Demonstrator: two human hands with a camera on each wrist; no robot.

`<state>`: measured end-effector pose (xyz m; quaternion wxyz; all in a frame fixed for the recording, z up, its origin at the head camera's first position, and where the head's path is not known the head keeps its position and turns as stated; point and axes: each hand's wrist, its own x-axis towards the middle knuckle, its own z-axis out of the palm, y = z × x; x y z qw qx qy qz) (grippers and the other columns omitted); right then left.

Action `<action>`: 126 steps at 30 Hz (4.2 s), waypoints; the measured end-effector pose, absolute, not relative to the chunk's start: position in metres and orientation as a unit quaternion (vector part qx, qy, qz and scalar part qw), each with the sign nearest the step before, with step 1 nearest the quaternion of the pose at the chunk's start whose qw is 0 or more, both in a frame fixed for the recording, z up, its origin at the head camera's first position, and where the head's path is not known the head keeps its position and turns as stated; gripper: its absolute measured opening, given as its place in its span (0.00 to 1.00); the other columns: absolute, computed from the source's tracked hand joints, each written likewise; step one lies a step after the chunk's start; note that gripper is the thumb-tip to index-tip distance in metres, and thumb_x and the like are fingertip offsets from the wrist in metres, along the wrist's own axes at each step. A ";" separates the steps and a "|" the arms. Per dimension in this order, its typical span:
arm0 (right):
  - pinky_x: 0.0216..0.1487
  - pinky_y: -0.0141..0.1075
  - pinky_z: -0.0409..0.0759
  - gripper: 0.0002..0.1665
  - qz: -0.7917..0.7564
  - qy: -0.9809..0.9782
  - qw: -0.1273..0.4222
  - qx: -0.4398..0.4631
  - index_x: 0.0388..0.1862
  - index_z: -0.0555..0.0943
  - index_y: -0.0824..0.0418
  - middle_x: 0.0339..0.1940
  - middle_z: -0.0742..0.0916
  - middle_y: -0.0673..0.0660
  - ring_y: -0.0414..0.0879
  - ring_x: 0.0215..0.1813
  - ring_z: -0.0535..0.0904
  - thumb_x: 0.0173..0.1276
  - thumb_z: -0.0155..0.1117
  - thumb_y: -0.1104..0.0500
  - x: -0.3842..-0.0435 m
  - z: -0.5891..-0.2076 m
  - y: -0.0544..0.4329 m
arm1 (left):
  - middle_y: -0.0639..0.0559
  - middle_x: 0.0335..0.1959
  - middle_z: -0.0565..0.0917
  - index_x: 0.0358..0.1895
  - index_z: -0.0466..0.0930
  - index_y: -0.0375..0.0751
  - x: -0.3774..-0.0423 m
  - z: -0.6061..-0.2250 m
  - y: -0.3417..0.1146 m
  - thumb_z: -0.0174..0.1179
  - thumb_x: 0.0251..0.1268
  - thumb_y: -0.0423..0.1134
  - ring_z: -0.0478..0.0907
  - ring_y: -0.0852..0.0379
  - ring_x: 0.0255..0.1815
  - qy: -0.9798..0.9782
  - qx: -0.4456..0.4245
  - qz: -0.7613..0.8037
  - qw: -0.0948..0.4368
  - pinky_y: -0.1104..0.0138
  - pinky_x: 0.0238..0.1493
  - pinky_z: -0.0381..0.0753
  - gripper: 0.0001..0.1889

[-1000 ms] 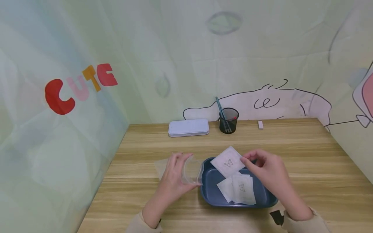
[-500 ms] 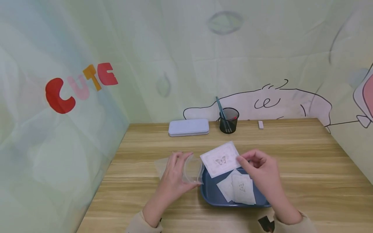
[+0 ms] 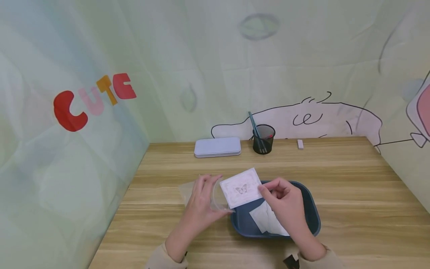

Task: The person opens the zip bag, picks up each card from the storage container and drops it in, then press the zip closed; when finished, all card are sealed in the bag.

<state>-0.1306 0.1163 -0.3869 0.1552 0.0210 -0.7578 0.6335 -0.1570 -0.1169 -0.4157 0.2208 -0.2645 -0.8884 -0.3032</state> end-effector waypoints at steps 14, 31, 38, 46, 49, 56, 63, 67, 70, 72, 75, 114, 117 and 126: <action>0.11 0.32 0.57 0.04 0.652 -0.736 0.174 0.057 0.28 0.84 0.55 0.11 0.74 0.53 0.45 0.13 0.65 0.58 0.73 0.61 -0.141 -0.418 0.096 | 0.47 0.53 0.67 0.64 0.68 0.41 -0.154 -0.415 -0.116 0.83 0.24 0.47 0.65 0.52 0.54 -0.888 -0.260 -0.312 0.217 0.58 0.56 0.73 0.53; 0.11 0.30 0.57 0.05 0.634 -0.758 0.100 0.114 0.28 0.85 0.47 0.11 0.74 0.51 0.41 0.12 0.64 0.56 0.74 0.50 -0.143 -0.421 0.072 | 0.47 0.53 0.66 0.64 0.67 0.43 -0.156 -0.417 -0.115 0.83 0.28 0.47 0.66 0.51 0.52 -0.889 -0.262 -0.307 0.218 0.58 0.49 0.76 0.51; 0.14 0.30 0.63 0.03 0.593 -0.789 0.079 0.142 0.28 0.87 0.43 0.15 0.80 0.45 0.39 0.14 0.66 0.57 0.74 0.50 -0.145 -0.420 0.066 | 0.44 0.52 0.67 0.64 0.68 0.41 -0.156 -0.418 -0.115 0.82 0.31 0.49 0.67 0.48 0.53 -0.884 -0.274 -0.301 0.230 0.55 0.48 0.78 0.49; 0.21 0.31 0.75 0.03 0.501 -0.835 0.095 0.205 0.28 0.87 0.44 0.29 0.83 0.32 0.35 0.20 0.72 0.56 0.75 0.52 -0.150 -0.418 0.064 | 0.44 0.52 0.68 0.63 0.68 0.43 -0.156 -0.419 -0.113 0.81 0.33 0.47 0.66 0.48 0.54 -0.880 -0.287 -0.302 0.228 0.54 0.46 0.78 0.47; 0.22 0.31 0.75 0.02 0.488 -0.842 0.084 0.214 0.30 0.88 0.45 0.30 0.83 0.33 0.36 0.21 0.73 0.58 0.73 0.50 -0.152 -0.418 0.065 | 0.45 0.52 0.68 0.63 0.68 0.43 -0.156 -0.419 -0.113 0.81 0.33 0.47 0.66 0.48 0.53 -0.879 -0.290 -0.302 0.227 0.55 0.46 0.78 0.47; 0.22 0.31 0.75 0.04 0.480 -0.846 0.094 0.211 0.32 0.88 0.45 0.31 0.83 0.33 0.35 0.21 0.73 0.59 0.72 0.48 -0.151 -0.413 0.076 | 0.45 0.51 0.68 0.63 0.68 0.43 -0.156 -0.419 -0.111 0.82 0.31 0.50 0.66 0.49 0.54 -0.882 -0.291 -0.294 0.226 0.55 0.48 0.77 0.48; 0.16 0.33 0.71 0.07 0.494 -0.856 0.066 0.138 0.36 0.86 0.45 0.25 0.84 0.42 0.40 0.16 0.74 0.62 0.68 0.46 -0.155 -0.415 0.125 | 0.45 0.52 0.68 0.62 0.68 0.46 -0.156 -0.421 -0.112 0.83 0.26 0.49 0.66 0.49 0.57 -0.893 -0.271 -0.292 0.209 0.55 0.54 0.75 0.50; 0.19 0.35 0.73 0.12 0.428 -0.898 0.017 0.097 0.41 0.86 0.52 0.32 0.86 0.50 0.44 0.19 0.77 0.63 0.69 0.49 -0.158 -0.427 0.162 | 0.46 0.52 0.68 0.62 0.69 0.47 -0.156 -0.423 -0.115 0.83 0.24 0.49 0.66 0.49 0.57 -0.896 -0.263 -0.295 0.203 0.56 0.54 0.76 0.50; 0.32 0.42 0.80 0.16 0.335 -0.937 0.003 0.101 0.44 0.85 0.59 0.42 0.85 0.57 0.50 0.32 0.82 0.59 0.72 0.53 -0.157 -0.436 0.182 | 0.47 0.51 0.68 0.61 0.69 0.46 -0.157 -0.424 -0.117 0.83 0.24 0.49 0.66 0.49 0.57 -0.897 -0.265 -0.294 0.199 0.57 0.53 0.76 0.50; 0.38 0.48 0.80 0.20 0.279 -0.954 -0.015 0.106 0.45 0.84 0.61 0.45 0.83 0.60 0.53 0.39 0.81 0.56 0.74 0.52 -0.156 -0.443 0.190 | 0.47 0.50 0.68 0.62 0.69 0.44 -0.157 -0.424 -0.118 0.83 0.23 0.48 0.67 0.51 0.54 -0.897 -0.268 -0.293 0.194 0.58 0.51 0.77 0.51; 0.37 0.50 0.80 0.29 0.234 -0.965 -0.058 0.103 0.49 0.83 0.60 0.47 0.80 0.60 0.53 0.42 0.80 0.50 0.78 0.49 -0.156 -0.453 0.195 | 0.47 0.49 0.68 0.62 0.69 0.43 -0.158 -0.425 -0.118 0.84 0.22 0.47 0.67 0.52 0.50 -0.899 -0.273 -0.287 0.186 0.60 0.47 0.78 0.51; 0.25 0.37 0.72 0.15 0.226 -0.969 0.020 0.098 0.28 0.79 0.54 0.22 0.80 0.47 0.41 0.25 0.72 0.48 0.79 0.54 -0.171 -0.447 0.188 | 0.47 0.49 0.69 0.62 0.70 0.43 -0.156 -0.422 -0.120 0.84 0.23 0.47 0.68 0.51 0.50 -0.911 -0.266 -0.274 0.154 0.59 0.49 0.77 0.51; 0.24 0.35 0.72 0.09 0.235 -0.966 0.021 0.105 0.25 0.81 0.54 0.21 0.81 0.46 0.39 0.24 0.72 0.54 0.76 0.58 -0.168 -0.438 0.188 | 0.47 0.49 0.69 0.62 0.70 0.42 -0.156 -0.423 -0.120 0.84 0.22 0.48 0.68 0.52 0.50 -0.911 -0.267 -0.273 0.156 0.59 0.49 0.76 0.52; 0.25 0.36 0.72 0.06 0.275 -0.956 0.011 0.104 0.28 0.83 0.52 0.25 0.83 0.44 0.40 0.26 0.73 0.58 0.73 0.55 -0.159 -0.415 0.190 | 0.48 0.49 0.69 0.63 0.69 0.44 -0.155 -0.422 -0.120 0.84 0.23 0.48 0.67 0.52 0.50 -0.915 -0.260 -0.269 0.150 0.60 0.49 0.76 0.52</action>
